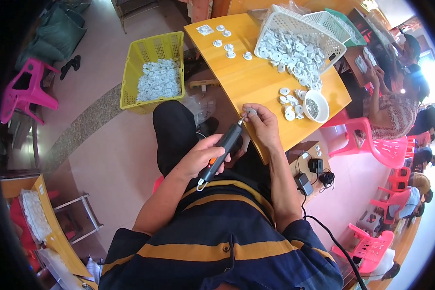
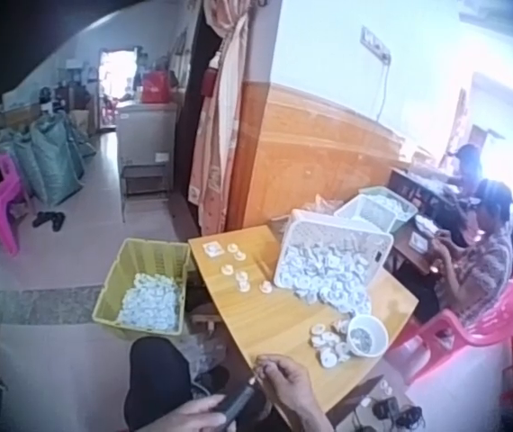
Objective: The person assembles plastic components by taking screws from a bowl, inserting them into the plastic pieces, fastening them with an electric screwdriver, and placing the assembled parts on the table.
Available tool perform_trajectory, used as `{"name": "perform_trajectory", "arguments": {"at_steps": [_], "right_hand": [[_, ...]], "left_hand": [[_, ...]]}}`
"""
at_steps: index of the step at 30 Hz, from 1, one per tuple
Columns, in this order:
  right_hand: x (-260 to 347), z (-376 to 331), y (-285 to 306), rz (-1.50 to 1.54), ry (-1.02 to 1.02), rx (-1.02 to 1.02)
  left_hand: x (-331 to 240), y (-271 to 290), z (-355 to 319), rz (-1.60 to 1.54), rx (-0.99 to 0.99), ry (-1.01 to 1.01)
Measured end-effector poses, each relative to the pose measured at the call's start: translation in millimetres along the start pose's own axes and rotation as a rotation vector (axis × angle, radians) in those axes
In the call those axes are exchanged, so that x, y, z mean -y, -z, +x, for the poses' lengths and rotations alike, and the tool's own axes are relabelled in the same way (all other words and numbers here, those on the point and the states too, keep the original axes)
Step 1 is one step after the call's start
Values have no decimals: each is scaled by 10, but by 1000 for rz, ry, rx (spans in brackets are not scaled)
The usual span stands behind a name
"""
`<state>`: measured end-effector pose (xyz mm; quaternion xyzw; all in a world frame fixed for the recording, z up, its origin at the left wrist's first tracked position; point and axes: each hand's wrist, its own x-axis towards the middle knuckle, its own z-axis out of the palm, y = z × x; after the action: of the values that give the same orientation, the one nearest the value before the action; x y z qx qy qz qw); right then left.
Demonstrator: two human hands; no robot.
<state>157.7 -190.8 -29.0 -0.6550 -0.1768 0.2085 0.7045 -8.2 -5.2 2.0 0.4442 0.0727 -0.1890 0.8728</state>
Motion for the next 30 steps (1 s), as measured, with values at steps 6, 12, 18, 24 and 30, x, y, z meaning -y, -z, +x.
{"name": "perform_trajectory", "arguments": {"at_steps": [6, 12, 18, 24, 30], "right_hand": [[4, -8, -45, -35, 15, -38], [-29, -6, -3, -145, 50, -12], [-2, -23, -43, -165, 51, -25], [8, -22, -58, -191, 33, -41], [11, -20, -66, -182, 51, -36]], "left_hand": [[-1, 3, 0, -6, -7, 5], [12, 9, 20, 14, -11, 10], [9, -5, 10, 23, -23, 10], [5, -2, 21, 41, -36, 2], [32, 9, 35, 54, -33, -16]]}}
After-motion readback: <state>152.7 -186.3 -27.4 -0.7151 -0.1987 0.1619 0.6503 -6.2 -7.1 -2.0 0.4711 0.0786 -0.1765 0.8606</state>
